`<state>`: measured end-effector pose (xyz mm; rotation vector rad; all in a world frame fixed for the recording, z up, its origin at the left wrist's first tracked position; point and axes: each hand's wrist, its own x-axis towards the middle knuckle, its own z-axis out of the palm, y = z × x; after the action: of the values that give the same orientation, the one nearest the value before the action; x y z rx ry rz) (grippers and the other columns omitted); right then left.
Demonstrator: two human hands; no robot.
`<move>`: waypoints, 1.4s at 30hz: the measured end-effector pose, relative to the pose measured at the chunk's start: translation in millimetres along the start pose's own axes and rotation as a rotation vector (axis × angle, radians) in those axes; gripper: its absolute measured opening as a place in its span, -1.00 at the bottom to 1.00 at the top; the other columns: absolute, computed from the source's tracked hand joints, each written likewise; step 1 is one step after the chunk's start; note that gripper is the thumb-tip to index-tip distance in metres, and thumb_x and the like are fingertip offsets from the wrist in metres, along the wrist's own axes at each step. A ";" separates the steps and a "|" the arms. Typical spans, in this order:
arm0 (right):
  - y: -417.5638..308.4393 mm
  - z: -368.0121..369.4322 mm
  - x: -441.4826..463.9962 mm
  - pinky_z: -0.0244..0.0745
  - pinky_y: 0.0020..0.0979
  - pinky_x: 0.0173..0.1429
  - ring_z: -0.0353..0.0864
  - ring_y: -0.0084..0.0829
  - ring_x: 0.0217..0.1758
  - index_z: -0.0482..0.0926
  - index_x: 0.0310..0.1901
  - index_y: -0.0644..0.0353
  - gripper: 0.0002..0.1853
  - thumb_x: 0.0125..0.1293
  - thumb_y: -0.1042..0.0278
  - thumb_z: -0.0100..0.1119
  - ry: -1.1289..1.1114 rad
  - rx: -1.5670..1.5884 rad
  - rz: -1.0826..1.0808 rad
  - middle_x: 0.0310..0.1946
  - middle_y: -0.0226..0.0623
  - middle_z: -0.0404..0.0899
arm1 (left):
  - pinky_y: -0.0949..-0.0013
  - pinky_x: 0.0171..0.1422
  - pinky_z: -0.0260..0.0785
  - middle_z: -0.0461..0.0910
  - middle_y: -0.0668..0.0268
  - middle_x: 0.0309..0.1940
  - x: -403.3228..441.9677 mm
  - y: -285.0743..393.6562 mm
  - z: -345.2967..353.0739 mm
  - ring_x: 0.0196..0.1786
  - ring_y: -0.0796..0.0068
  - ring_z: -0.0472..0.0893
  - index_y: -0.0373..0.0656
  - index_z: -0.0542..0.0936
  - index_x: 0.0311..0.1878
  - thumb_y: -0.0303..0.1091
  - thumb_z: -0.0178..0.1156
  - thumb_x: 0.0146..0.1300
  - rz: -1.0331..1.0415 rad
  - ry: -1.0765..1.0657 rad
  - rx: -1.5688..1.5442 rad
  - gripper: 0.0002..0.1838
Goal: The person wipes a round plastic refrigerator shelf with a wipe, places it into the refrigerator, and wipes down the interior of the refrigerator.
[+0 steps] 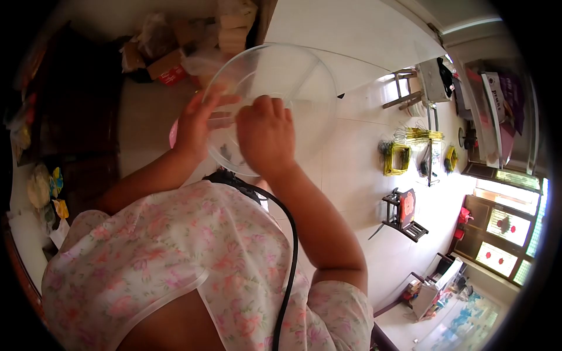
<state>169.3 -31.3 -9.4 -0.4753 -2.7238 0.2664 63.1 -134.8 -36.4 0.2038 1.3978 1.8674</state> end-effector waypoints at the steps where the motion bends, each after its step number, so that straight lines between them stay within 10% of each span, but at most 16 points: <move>1: 12.1 -0.9 -0.8 0.36 -0.22 -0.11 0.45 -0.24 -0.15 0.56 -0.47 0.10 -0.91 0.12 0.34 0.13 -0.033 -0.096 0.001 -0.32 -0.29 0.45 | 0.43 -0.12 0.45 0.65 0.20 -0.09 0.5 -0.7 -0.7 -0.18 0.43 0.63 -0.15 0.48 0.17 -0.01 0.08 0.37 -0.001 -0.006 -0.001 -0.53; 17: 100.9 1.7 15.5 0.39 -0.25 -0.09 0.43 -0.27 -0.12 0.60 -0.27 0.11 -0.89 0.17 0.40 0.13 -0.003 -0.485 0.014 -0.28 -0.30 0.45 | 0.41 -0.13 0.41 0.64 0.21 -0.07 -7.8 -8.3 0.5 -0.20 0.41 0.64 -0.14 0.43 0.23 -0.02 0.08 0.37 -0.088 -0.039 0.082 -0.50; 25: 34.8 16.7 -27.2 0.46 -0.30 -0.13 0.47 -0.26 -0.20 0.59 -0.28 0.14 -0.94 0.23 0.49 0.15 0.125 0.393 0.087 -0.26 -0.23 0.43 | 0.40 -0.20 0.45 0.64 0.15 -0.07 6.7 -4.1 -14.9 -0.21 0.33 0.68 -0.11 0.45 0.18 0.00 0.07 0.36 -0.045 0.008 0.025 -0.53; 27: 40.2 8.3 -33.6 0.44 -0.43 -0.21 0.47 -0.37 -0.22 0.60 -0.21 0.16 -0.89 0.28 0.53 0.10 0.324 0.592 0.379 -0.18 -0.25 0.41 | 0.41 -0.18 0.46 0.65 0.17 -0.07 7.8 0.6 -16.0 -0.23 0.33 0.67 -0.10 0.44 0.19 0.02 0.04 0.38 -0.058 -0.001 -0.014 -0.53; 34: 111.1 5.2 -16.3 0.42 -0.27 0.13 0.43 -0.23 0.11 0.54 0.02 0.10 -0.67 0.18 0.45 0.18 0.203 -0.154 -0.025 0.05 -0.33 0.45 | 0.39 -0.14 0.47 0.65 0.15 -0.07 4.6 0.6 -8.9 -0.21 0.32 0.67 -0.10 0.45 0.18 -0.01 0.03 0.38 -0.095 -0.042 0.060 -0.55; 42: 117.8 5.1 -61.6 0.41 -0.26 -0.06 0.44 -0.27 -0.08 0.56 -0.08 0.19 -0.80 0.26 0.42 0.12 0.039 -0.305 0.067 -0.12 -0.35 0.44 | 0.33 -0.09 0.50 0.63 0.07 -0.07 15.0 15.6 -6.5 -0.19 0.24 0.67 -0.22 0.44 0.18 -0.01 0.08 0.36 0.126 0.049 -0.006 -0.49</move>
<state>255.7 55.1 -62.2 -0.6469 -2.7235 -0.1436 41.7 -131.3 -30.0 0.2499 1.4410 1.9916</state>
